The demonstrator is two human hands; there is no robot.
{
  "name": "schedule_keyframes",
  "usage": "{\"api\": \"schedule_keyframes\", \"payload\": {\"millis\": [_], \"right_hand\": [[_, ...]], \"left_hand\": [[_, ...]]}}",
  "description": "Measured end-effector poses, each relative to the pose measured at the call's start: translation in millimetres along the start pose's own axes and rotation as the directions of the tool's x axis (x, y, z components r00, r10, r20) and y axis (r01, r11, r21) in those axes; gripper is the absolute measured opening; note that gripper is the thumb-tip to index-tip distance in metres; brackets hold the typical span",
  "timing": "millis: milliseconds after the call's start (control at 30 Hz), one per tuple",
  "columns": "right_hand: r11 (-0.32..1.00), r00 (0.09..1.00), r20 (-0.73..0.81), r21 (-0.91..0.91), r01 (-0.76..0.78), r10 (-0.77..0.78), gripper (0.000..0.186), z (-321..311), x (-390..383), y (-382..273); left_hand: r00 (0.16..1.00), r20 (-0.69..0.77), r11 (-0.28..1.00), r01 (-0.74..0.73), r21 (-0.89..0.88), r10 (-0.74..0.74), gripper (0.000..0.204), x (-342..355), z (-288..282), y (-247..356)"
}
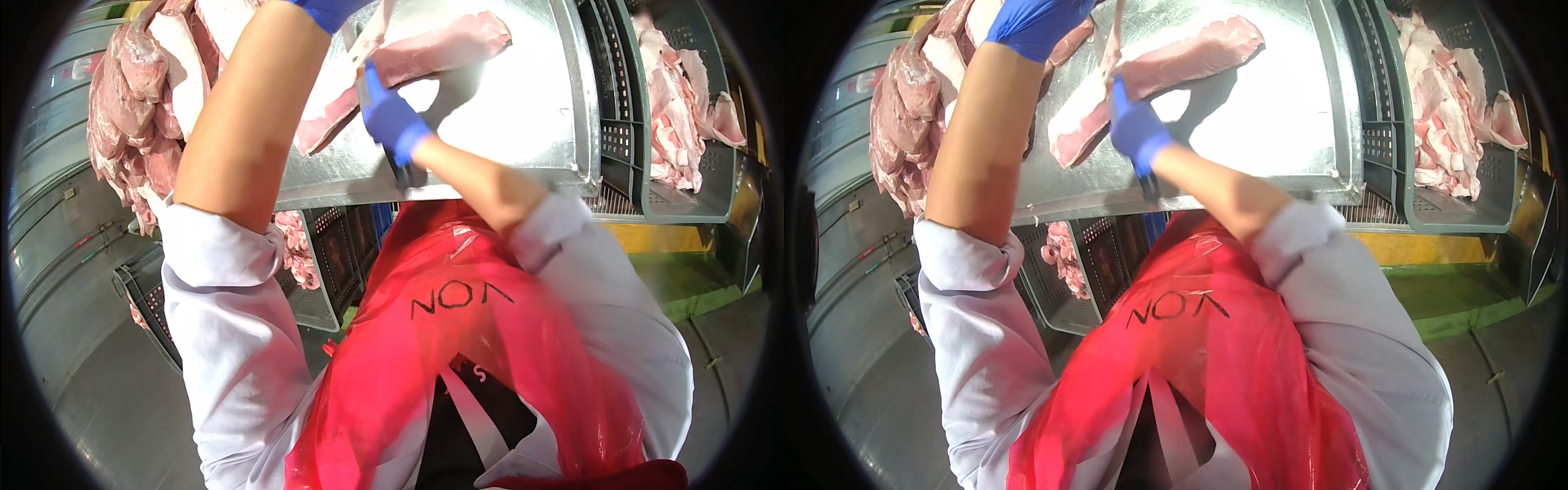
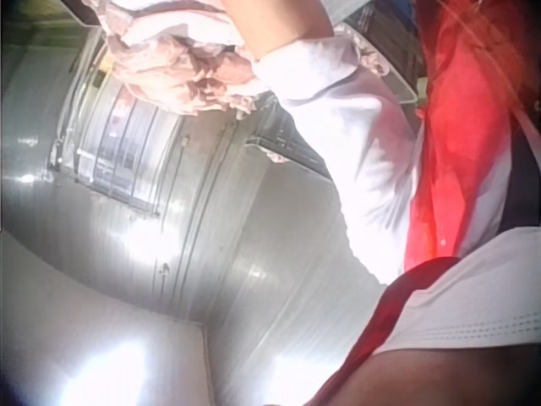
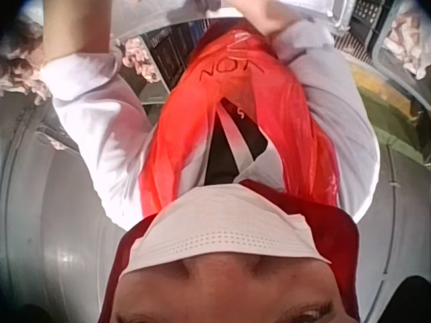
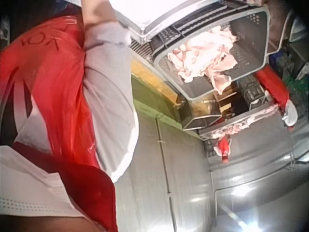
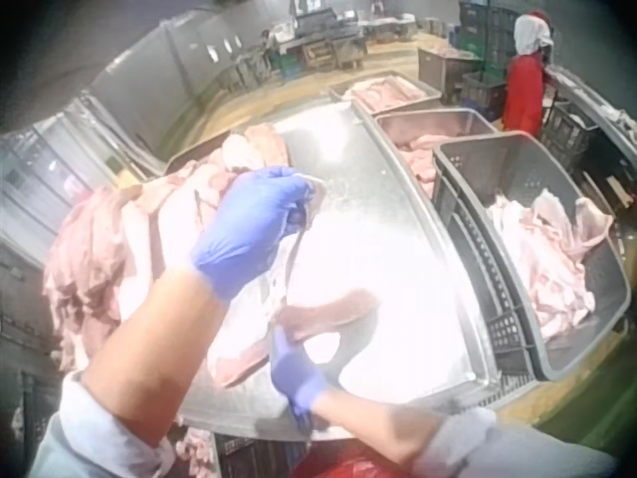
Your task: The person uses a knife to trim fat and connective tissue from large cuts of raw meat on a stainless steel table. They repeatedly pick up pieces, slice off unwanted sections, and place the trimmed meat into a nearby container.
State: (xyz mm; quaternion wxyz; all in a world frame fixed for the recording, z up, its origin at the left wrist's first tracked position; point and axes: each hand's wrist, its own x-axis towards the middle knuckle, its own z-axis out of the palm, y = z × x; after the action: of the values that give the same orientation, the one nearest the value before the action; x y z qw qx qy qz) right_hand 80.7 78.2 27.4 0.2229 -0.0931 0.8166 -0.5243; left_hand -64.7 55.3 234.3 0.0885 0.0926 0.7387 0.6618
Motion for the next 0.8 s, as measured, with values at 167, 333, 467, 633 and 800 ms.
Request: {"api": "schedule_keyframes", "payload": {"millis": [167,333,467,633,800], "right_hand": [[0.975,0.968,-0.155,0.073,0.208,-0.195,0.081,31,-12,22],[0.949,0.927,-0.208,-0.115,0.293,-0.312,0.083,66,1,22],[0.971,0.966,-0.096,-0.041,0.236,-0.239,0.080,70,-13,6],[0.965,0.953,-0.184,-0.150,0.215,-0.240,0.077,94,23,-11],[0.992,0.992,-0.012,-0.038,0.124,-0.124,0.072,125,-5,-22]], "left_hand": [[0.996,0.061,0.995,-0.054,-0.086,0.060,0.015,-21,-13,17],[0.989,0.018,0.985,-0.143,-0.099,0.146,0.016,-40,-32,33],[0.994,-0.107,0.986,-0.053,-0.159,0.036,0.015,-71,-34,64],[0.977,-0.040,0.965,-0.215,-0.150,0.211,0.011,-96,-50,82],[0.962,-0.071,0.924,-0.272,-0.268,0.263,0.009,-146,-94,100]]}}
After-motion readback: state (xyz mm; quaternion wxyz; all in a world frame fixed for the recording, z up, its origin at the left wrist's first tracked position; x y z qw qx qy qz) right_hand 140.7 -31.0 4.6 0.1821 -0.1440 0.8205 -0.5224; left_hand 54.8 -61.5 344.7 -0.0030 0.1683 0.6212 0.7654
